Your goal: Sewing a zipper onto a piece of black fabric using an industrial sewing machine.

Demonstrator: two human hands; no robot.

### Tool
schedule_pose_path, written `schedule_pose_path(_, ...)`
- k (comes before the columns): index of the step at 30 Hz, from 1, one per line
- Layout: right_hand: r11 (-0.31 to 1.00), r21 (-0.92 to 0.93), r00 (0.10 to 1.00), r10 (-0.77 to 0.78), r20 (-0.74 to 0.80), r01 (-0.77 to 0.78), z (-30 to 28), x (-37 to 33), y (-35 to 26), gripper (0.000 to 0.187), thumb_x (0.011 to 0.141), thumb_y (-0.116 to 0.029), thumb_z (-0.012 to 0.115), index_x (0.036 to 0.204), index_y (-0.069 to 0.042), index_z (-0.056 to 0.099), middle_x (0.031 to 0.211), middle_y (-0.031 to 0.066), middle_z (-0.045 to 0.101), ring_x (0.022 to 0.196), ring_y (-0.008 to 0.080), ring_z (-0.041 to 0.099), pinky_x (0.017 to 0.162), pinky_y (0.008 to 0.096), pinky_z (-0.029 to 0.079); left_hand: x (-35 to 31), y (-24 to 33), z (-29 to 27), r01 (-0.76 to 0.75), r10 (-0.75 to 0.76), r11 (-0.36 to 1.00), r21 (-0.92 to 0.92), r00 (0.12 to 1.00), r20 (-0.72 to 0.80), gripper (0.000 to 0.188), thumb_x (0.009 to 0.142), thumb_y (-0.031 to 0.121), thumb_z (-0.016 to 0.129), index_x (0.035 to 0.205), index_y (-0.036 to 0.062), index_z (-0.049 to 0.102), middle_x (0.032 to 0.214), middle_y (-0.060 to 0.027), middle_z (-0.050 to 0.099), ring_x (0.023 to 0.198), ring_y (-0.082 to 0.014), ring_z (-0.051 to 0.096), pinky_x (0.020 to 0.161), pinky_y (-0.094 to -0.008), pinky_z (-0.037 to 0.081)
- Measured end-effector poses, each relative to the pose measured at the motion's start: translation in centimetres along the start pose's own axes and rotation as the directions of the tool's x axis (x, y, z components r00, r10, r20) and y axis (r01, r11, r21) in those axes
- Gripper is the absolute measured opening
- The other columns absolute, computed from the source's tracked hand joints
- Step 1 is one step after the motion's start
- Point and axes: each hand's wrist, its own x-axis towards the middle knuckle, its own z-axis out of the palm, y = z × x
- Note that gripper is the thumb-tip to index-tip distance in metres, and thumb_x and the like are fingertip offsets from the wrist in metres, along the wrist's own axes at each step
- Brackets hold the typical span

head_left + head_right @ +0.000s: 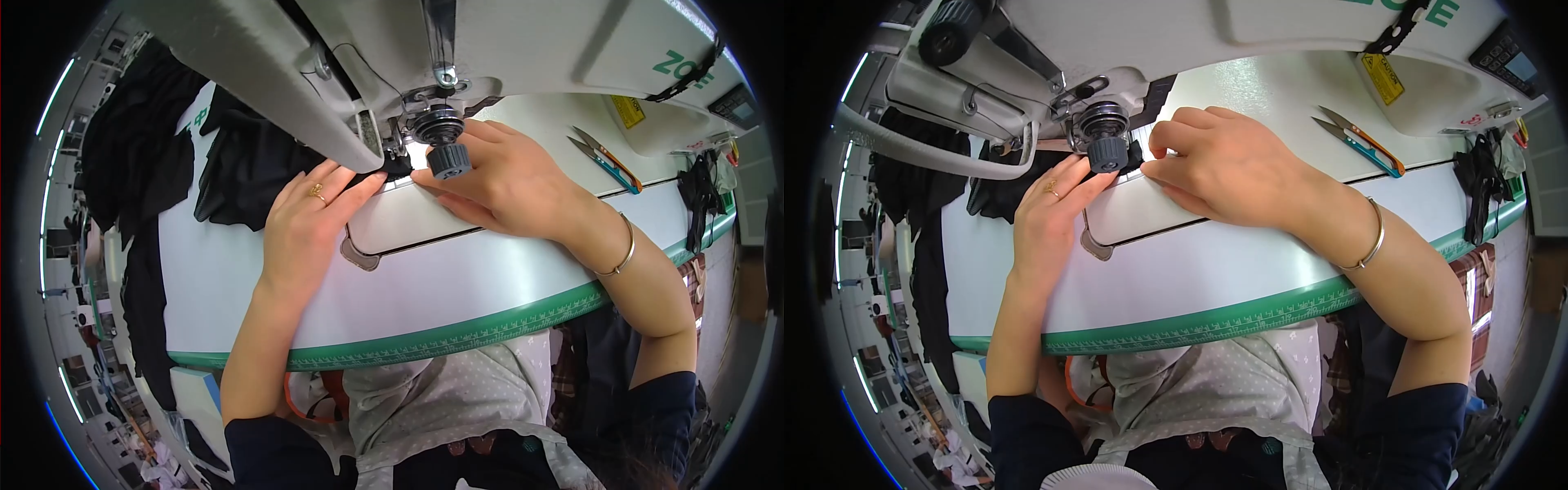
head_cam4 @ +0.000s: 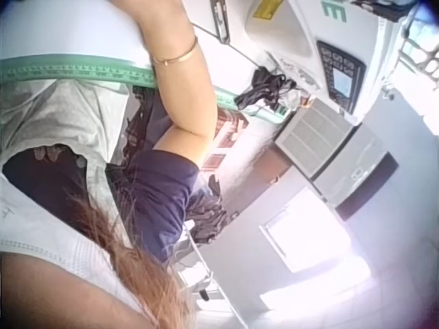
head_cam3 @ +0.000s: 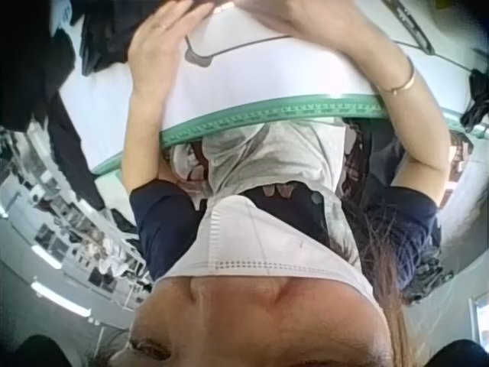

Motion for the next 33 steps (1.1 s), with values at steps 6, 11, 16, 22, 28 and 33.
schedule_pose_path(6, 0.995, -0.096, 1.000, 0.017, 0.013, -0.016, 0.3, 0.3, -0.6, 0.023, 0.081, -0.018, 0.069, 0.103, -0.009, 0.070, 0.100, 0.0014, 0.060, 0.094, 0.0194, 0.060, 0.080, 0.0328, 0.051, -0.1, 0.5, -0.1, 0.011, -0.012, 0.998, 0.063, 1.000, 0.015, 0.038, 0.072, 0.006, 0.066, 0.109, 0.0119, 0.073, 0.104, -0.0024, 0.064, 0.103, -0.0236, 0.061, 0.083, -0.0360, 0.047)
schedule_pose_path(11, 0.994, -0.112, 0.999, -0.001, 0.051, 0.007, 0.1, 0.6, -0.8, 0.020, 0.082, -0.018, 0.068, 0.100, -0.008, 0.069, 0.101, 0.0026, 0.060, 0.096, 0.0197, 0.059, 0.080, 0.0331, 0.051, 0.4, -2.0, -0.3, 0.107, -0.130, 0.975, -0.195, 0.985, -0.114, 0.025, 0.073, 0.008, 0.072, 0.099, 0.0092, 0.071, 0.105, -0.0069, 0.062, 0.100, -0.0283, 0.059, 0.088, -0.0410, 0.042)
schedule_pose_path(16, 0.996, -0.089, 1.000, 0.003, 0.029, -0.001, 0.2, 0.7, -0.9, 0.018, 0.083, -0.017, 0.067, 0.099, -0.008, 0.069, 0.101, 0.0031, 0.060, 0.096, 0.0199, 0.059, 0.081, 0.0336, 0.050, 2.6, -5.3, 0.7, 0.019, -0.019, 1.000, 0.007, 0.998, 0.054, 0.027, 0.077, 0.005, 0.070, 0.104, 0.0059, 0.067, 0.102, -0.0125, 0.063, 0.109, -0.0327, 0.056, 0.105, -0.0498, 0.037)
schedule_pose_path(22, 0.998, -0.061, 1.000, 0.009, 0.017, -0.008, 0.5, 0.6, -0.6, 0.016, 0.085, -0.017, 0.067, 0.099, -0.009, 0.068, 0.102, 0.0036, 0.060, 0.096, 0.0200, 0.060, 0.081, 0.0336, 0.050, 1.4, -4.3, 0.4, -0.189, 0.200, 0.977, 0.097, 0.972, -0.124, 0.034, 0.069, 0.005, 0.070, 0.099, 0.0184, 0.075, 0.086, 0.0001, 0.058, 0.083, -0.0178, 0.058, 0.082, -0.0338, 0.045)
schedule_pose_path(28, 0.998, -0.059, 1.000, 0.020, 0.006, -0.019, 0.5, 0.3, -0.4, 0.017, 0.085, -0.017, 0.068, 0.099, -0.008, 0.068, 0.101, 0.0042, 0.061, 0.095, 0.0210, 0.060, 0.080, 0.0338, 0.051, 0.7, -0.6, -0.5, -0.178, 0.162, 0.951, 0.252, 0.983, 0.086, 0.040, 0.071, 0.009, 0.067, 0.111, 0.0145, 0.073, 0.097, 0.0005, 0.057, 0.087, -0.0147, 0.057, 0.077, -0.0306, 0.044)
schedule_pose_path(33, 0.999, -0.035, 1.000, 0.018, 0.006, -0.017, 0.7, 0.4, -0.5, 0.018, 0.084, -0.016, 0.069, 0.099, -0.007, 0.068, 0.103, 0.0045, 0.061, 0.096, 0.0212, 0.060, 0.081, 0.0343, 0.052, 0.8, 0.9, 0.3, -0.181, 0.195, 0.945, 0.272, 0.980, -0.025, 0.030, 0.079, 0.009, 0.067, 0.109, 0.0046, 0.070, 0.109, -0.0010, 0.061, 0.101, -0.0170, 0.059, 0.091, -0.0358, 0.045)
